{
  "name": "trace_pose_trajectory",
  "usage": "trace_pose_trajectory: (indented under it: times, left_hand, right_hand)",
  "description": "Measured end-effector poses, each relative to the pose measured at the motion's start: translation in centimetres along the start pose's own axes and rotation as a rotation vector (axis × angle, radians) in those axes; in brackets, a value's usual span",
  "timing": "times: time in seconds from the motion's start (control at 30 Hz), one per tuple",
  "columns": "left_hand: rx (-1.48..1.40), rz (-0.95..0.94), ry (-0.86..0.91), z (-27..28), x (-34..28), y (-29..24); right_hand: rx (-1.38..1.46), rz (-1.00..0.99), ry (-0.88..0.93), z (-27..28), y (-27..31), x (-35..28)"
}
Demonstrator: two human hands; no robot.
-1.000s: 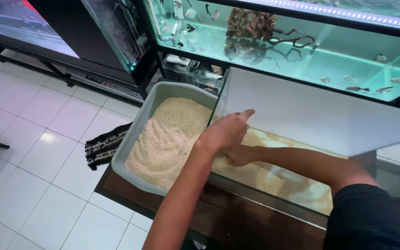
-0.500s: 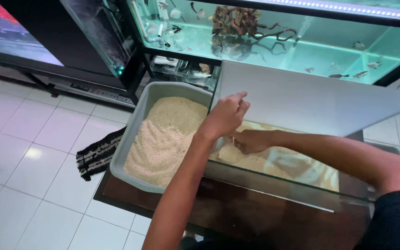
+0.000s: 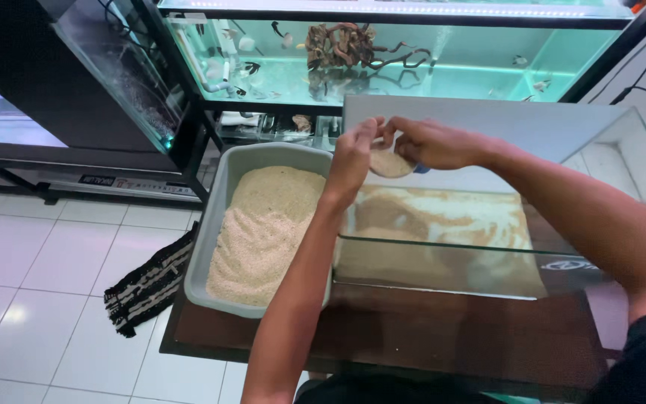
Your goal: The person scoops sand from a plastic tub using a small scoop and pours it into a glass aquarium. They repeat this action multiple times, gradually filling the aquarium with sand.
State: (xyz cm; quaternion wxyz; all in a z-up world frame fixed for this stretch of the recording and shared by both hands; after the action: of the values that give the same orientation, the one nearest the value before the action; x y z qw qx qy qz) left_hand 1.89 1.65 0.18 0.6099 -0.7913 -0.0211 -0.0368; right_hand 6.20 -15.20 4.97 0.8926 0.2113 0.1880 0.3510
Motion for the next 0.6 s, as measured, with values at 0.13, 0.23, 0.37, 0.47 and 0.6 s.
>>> trace_pose_trajectory:
  times: [0.13, 0.23, 0.37, 0.47, 0.6]
  left_hand:
    - [-0.327, -0.027, -0.03, 3.1, 0.1, -0.3]
    - [-0.276, -0.006, -0.042, 6.1, -1.2, -2.3]
    - [-0.123, -0.03, -0.135, 11.0, -2.2, -2.7]
    - [0.039, 0.005, -0.201, 14.8, -4.1, -2.5]
    - [0.281, 0.178, -0.266, 18.9, -6.0, -0.4]
  right_hand:
    - [-0.034, -0.057, -0.006, 1.5, 4.5, 1.4]
    - [-0.087, 0.005, -0.029, 0.7, 5.8, 4.6]
    - [-0.179, 0.118, 0.021, -2.2, 7.5, 9.9]
    - [-0.251, 0.242, 0.05, -4.7, 9.4, 12.9]
    - [-0.598, 0.199, 0.095, -9.3, 10.7, 16.1]
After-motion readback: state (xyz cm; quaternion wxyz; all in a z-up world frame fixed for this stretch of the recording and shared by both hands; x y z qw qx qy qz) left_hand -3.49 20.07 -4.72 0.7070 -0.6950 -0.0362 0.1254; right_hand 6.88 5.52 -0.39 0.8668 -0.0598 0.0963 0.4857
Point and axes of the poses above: each hand's wrist, its own x-axis towards the middle knuckle, its own z-axis out of the back of the hand, y = z × x, the point moved 2 cm from there along x, towards the middle knuckle, and after that the axes turned 2 degrees about -x, right-handed, at the moved point
